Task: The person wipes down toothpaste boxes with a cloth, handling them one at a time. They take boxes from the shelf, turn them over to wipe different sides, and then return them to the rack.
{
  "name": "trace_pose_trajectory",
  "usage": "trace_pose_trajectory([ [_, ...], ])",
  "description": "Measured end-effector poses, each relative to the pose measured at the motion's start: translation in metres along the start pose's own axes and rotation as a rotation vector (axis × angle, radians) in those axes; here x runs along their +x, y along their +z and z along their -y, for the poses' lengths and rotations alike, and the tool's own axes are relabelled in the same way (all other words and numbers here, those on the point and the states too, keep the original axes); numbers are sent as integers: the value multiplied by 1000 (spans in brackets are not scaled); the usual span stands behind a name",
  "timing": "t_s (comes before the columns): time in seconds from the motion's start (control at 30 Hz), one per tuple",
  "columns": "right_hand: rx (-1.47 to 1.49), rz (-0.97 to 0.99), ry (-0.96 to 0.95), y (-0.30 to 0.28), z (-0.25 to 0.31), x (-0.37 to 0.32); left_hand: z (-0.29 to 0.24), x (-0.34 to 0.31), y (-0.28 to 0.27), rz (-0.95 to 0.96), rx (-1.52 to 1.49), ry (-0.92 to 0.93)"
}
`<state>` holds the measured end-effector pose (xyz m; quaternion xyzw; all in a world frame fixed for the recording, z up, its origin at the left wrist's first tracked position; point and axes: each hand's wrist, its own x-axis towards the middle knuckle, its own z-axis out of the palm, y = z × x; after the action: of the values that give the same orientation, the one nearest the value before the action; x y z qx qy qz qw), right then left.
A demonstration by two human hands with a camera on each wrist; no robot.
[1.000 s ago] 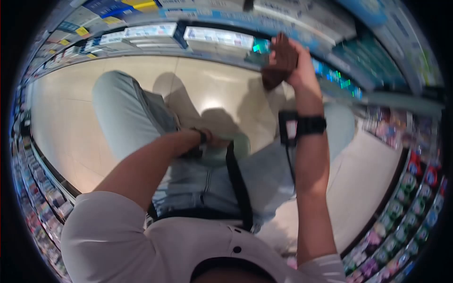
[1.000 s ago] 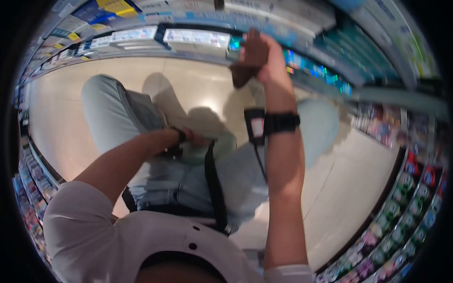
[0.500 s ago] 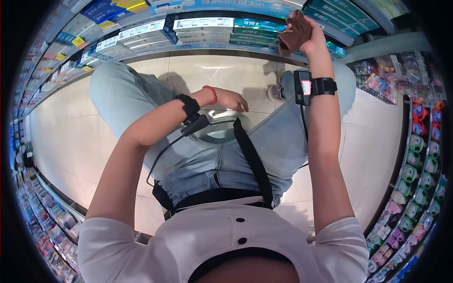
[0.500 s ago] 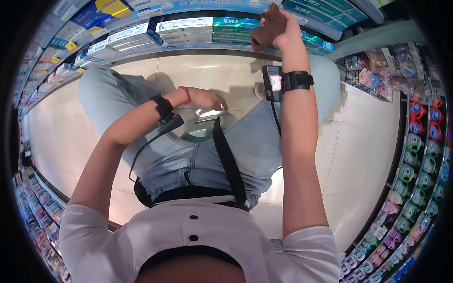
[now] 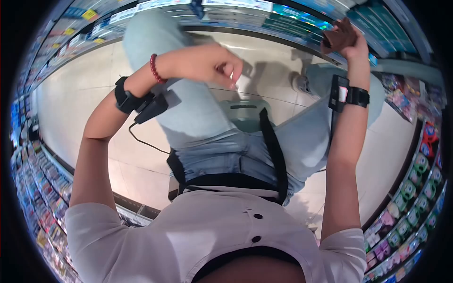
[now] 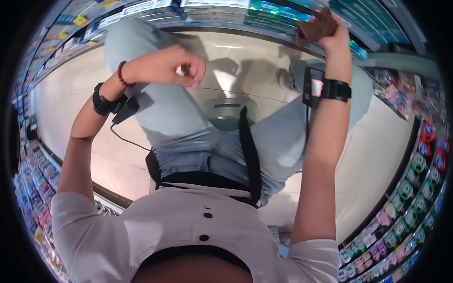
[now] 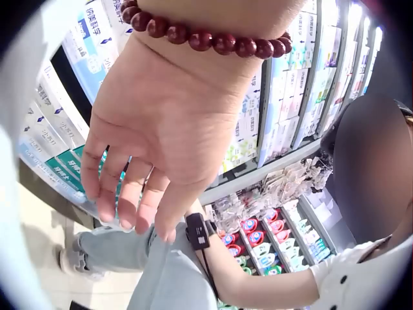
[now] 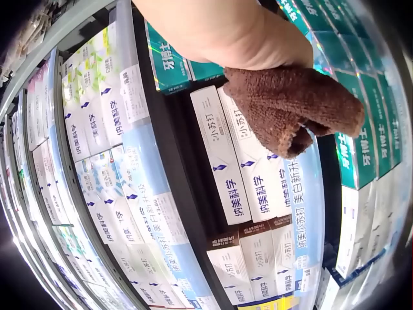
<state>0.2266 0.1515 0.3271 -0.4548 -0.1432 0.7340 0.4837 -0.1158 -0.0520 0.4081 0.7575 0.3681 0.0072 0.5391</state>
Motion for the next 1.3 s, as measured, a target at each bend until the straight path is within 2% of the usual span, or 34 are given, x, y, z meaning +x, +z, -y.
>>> trace_pose_trajectory([
  [0.03,42,17,22,-5,2,9,-4,-13,2,62,14,-8],
  [0.17,65,160,166,19,-4,10,-5,-44,2,18,-46,-60],
  [0.2,167,303,273,11,-5,23,-6,-45,-5,-45,10,-53],
  [0.23,230,511,371,12,-8,24,-11,-43,-13,-122,3,-43],
  [0.3,221,555,389,27,-13,17,-17,-32,-36,-281,7,-4],
  [0.37,210,362,251,52,-22,-7,-20,-13,-54,-533,10,120],
  [0.43,194,439,334,64,-22,-26,-26,13,-72,-770,-35,126],
  [0.5,102,483,365,82,-18,-43,-20,40,-95,-966,53,212],
  [0.6,-112,570,537,108,-15,-47,-8,65,-128,-1250,360,356],
  [0.67,-254,600,648,120,-21,-34,-4,67,-144,-1373,539,347],
  [0.7,-327,630,685,123,-27,-25,-3,65,-152,-1419,634,337],
  [0.73,-360,648,707,129,-36,-20,-1,59,-156,-1332,655,291],
  [0.83,-435,647,703,148,-63,-14,12,53,-157,-1311,926,440],
  [0.87,-441,634,717,157,-70,-19,17,52,-155,-1276,968,424],
  [0.97,-460,772,671,167,-82,-23,41,49,-141,-1380,766,256],
  [1.0,-408,732,614,171,-79,-32,47,49,-136,-1459,502,151],
  [1.07,-372,527,453,168,-81,-28,62,50,-128,-1569,-40,-56],
  [1.1,-355,419,375,165,-81,-25,73,53,-127,-1569,-274,-37],
  [1.13,-358,436,240,163,-77,-20,77,53,-130,-1559,-510,-13],
  [1.2,-544,344,-250,162,-67,-16,84,54,-128,-1507,-1043,33],
  [1.23,-584,349,-534,162,-68,-12,86,54,-126,-1463,-1183,82],
  [1.3,-874,321,-906,164,-55,-4,92,57,-120,-1351,-1465,191],
])
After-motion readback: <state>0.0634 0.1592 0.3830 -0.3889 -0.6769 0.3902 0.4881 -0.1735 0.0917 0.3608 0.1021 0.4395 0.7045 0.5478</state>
